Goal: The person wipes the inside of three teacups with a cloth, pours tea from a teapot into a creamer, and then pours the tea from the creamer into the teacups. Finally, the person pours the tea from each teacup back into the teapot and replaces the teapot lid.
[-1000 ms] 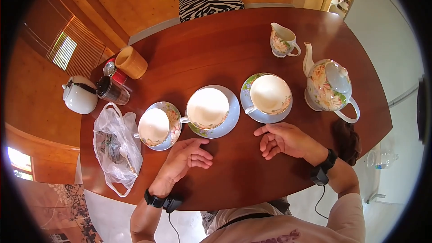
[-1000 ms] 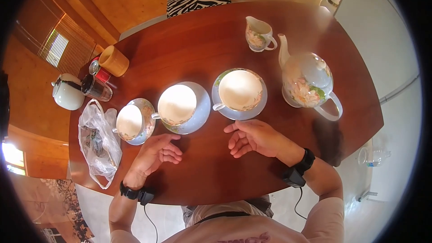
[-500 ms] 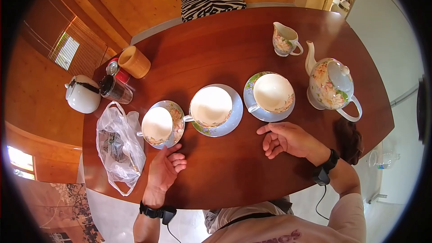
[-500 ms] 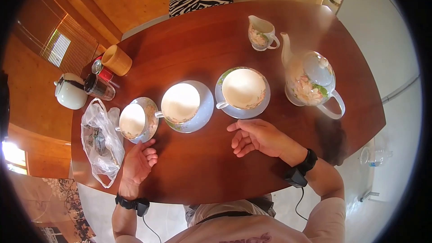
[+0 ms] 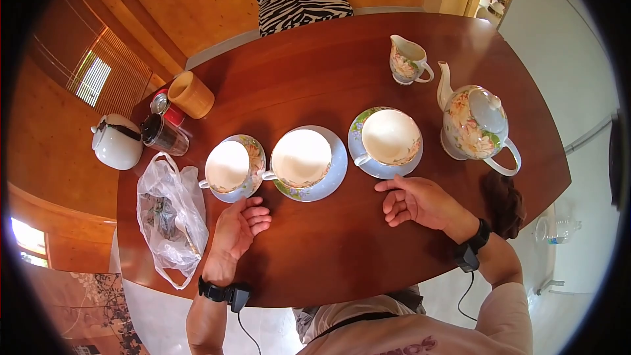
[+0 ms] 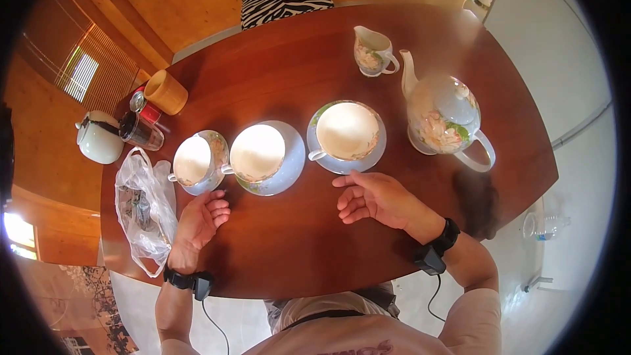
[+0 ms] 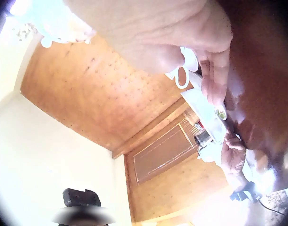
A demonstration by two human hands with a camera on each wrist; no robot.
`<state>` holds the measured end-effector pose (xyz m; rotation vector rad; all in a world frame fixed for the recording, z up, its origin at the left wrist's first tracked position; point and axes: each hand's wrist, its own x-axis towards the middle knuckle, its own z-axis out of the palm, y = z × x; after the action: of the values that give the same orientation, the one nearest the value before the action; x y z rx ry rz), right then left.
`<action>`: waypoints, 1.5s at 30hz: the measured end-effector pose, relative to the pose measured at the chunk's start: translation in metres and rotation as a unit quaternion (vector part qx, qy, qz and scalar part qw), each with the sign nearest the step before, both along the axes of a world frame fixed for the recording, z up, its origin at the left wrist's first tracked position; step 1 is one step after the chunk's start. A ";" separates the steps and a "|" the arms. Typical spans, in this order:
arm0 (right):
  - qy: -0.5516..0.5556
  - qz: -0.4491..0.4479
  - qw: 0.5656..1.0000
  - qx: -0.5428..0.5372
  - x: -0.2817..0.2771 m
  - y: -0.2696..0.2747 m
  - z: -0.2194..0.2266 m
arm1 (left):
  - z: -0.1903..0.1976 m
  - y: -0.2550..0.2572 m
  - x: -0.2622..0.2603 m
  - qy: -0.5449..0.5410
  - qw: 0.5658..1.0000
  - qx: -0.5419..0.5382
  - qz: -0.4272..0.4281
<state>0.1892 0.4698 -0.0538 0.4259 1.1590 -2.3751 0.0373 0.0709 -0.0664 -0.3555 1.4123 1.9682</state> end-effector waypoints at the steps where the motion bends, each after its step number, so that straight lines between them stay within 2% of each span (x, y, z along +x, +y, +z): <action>1: 0.004 -0.016 1.000 -0.010 0.000 0.001 -0.002 | 0.006 0.001 0.003 -0.019 0.999 0.014 -0.023; 3: 0.003 -0.025 1.000 -0.007 -0.001 0.000 -0.004 | 0.019 0.011 0.010 -0.038 0.998 0.028 -0.048; 5: -0.001 -0.031 0.999 -0.006 0.000 -0.002 -0.005 | 0.031 0.034 0.020 -0.004 0.990 -0.047 -0.136; 9: 0.004 -0.051 0.999 0.008 -0.005 -0.004 -0.004 | 0.032 0.066 0.016 0.021 0.984 -0.037 -0.176; 14: 0.015 -0.054 0.998 0.000 -0.010 -0.007 -0.005 | 0.021 0.078 0.009 0.034 0.985 -0.024 -0.170; 21: 0.014 -0.056 0.998 0.011 -0.012 -0.010 -0.005 | 0.024 0.084 0.010 0.057 0.990 -0.019 -0.131; 31: 0.017 -0.061 0.998 -0.004 -0.009 -0.005 -0.005 | 0.021 0.074 0.002 0.061 0.991 -0.025 -0.116; 33: 0.014 -0.061 0.998 0.001 -0.011 -0.006 -0.005 | 0.025 0.069 0.002 0.054 0.988 -0.019 -0.141; 38: 0.007 -0.069 0.998 -0.004 -0.009 -0.007 0.002 | 0.024 0.062 0.001 0.041 0.990 -0.003 -0.134; 45: 0.014 -0.030 0.999 0.031 -0.003 -0.013 0.009 | 0.027 0.067 0.004 0.072 0.985 -0.016 -0.153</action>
<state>0.1865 0.4569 -0.0449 0.4547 1.2528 -2.4081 0.0417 0.1384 -0.0397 -0.0054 1.4919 1.7488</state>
